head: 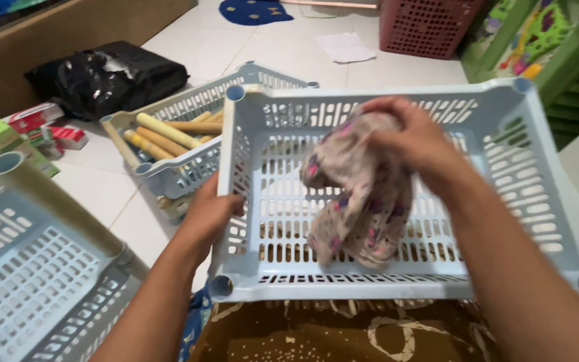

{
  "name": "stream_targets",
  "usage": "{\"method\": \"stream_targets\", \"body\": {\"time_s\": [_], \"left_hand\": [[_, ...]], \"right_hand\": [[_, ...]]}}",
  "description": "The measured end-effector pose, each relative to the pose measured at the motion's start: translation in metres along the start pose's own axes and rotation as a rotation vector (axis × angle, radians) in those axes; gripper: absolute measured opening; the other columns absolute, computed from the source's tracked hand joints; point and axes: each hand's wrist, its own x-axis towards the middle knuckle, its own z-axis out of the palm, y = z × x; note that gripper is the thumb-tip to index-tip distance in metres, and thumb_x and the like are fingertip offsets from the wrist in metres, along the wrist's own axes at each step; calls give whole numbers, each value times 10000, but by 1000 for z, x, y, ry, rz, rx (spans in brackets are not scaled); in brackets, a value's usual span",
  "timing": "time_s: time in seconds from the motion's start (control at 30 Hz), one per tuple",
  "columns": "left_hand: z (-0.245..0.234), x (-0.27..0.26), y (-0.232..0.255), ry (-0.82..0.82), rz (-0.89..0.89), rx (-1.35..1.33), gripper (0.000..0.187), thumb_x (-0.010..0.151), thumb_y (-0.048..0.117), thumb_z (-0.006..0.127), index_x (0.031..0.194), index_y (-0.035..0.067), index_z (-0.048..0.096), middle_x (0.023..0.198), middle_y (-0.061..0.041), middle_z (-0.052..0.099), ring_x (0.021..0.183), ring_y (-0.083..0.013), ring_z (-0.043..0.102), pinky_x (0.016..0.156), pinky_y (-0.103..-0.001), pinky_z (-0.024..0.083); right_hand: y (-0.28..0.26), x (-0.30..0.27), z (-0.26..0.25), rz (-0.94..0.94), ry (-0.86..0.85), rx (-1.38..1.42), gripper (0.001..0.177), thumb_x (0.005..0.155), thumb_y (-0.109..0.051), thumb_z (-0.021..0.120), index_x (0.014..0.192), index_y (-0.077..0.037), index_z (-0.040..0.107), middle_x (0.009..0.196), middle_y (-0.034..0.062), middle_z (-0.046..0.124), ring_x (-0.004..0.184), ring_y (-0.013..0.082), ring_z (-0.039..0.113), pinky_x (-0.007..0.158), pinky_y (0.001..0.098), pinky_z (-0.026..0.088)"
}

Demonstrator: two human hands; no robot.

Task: The person wipes several bamboo poles with a cloth, then places them into a light blue plastic basket. The person then wipes the inside of the basket with the cloth.

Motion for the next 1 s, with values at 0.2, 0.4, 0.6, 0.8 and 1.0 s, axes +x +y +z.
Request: {"method": "stream_targets", "body": {"time_s": [0.2,0.4,0.6,0.8,1.0], "left_hand": [[18,-12,14,193,18,177,531,688,3,567,1203,79,677,821,-94,732,688,-209,667,645,-333,529],[21,-30,20,224,46,210,522,709,59,585,1218,126,682,835,-90,762,723,-194,712,706,-330,553],[23,-36,29,223,28,257,489,717,83,593,1194,125,696,824,-88,761,725,-203,716,718,-346,552],[23,-33,29,205,91,235,521,710,80,579,1216,146,686,789,-91,745,676,-206,696,671,-339,547],[27,-39,20,204,70,182,444,732,82,578,1154,116,713,751,-77,720,638,-194,650,622,-342,527]], "right_hand": [[22,0,91,18,-30,-561,501,834,-440,839,1196,-165,631,1129,115,690,1078,269,654,829,411,554],[49,8,113,-208,192,-592,515,718,-272,873,1166,-171,638,1172,139,709,1064,330,686,869,476,562],[33,30,139,-242,50,25,404,844,-162,653,1238,-188,570,1274,116,689,1112,289,730,901,399,643],[27,36,170,-560,10,-579,494,752,-109,729,1215,-88,559,1242,190,617,1194,438,525,949,566,423],[27,26,159,-492,-115,-615,432,765,-174,733,1163,-94,585,1184,142,637,1158,376,575,952,500,471]]}}
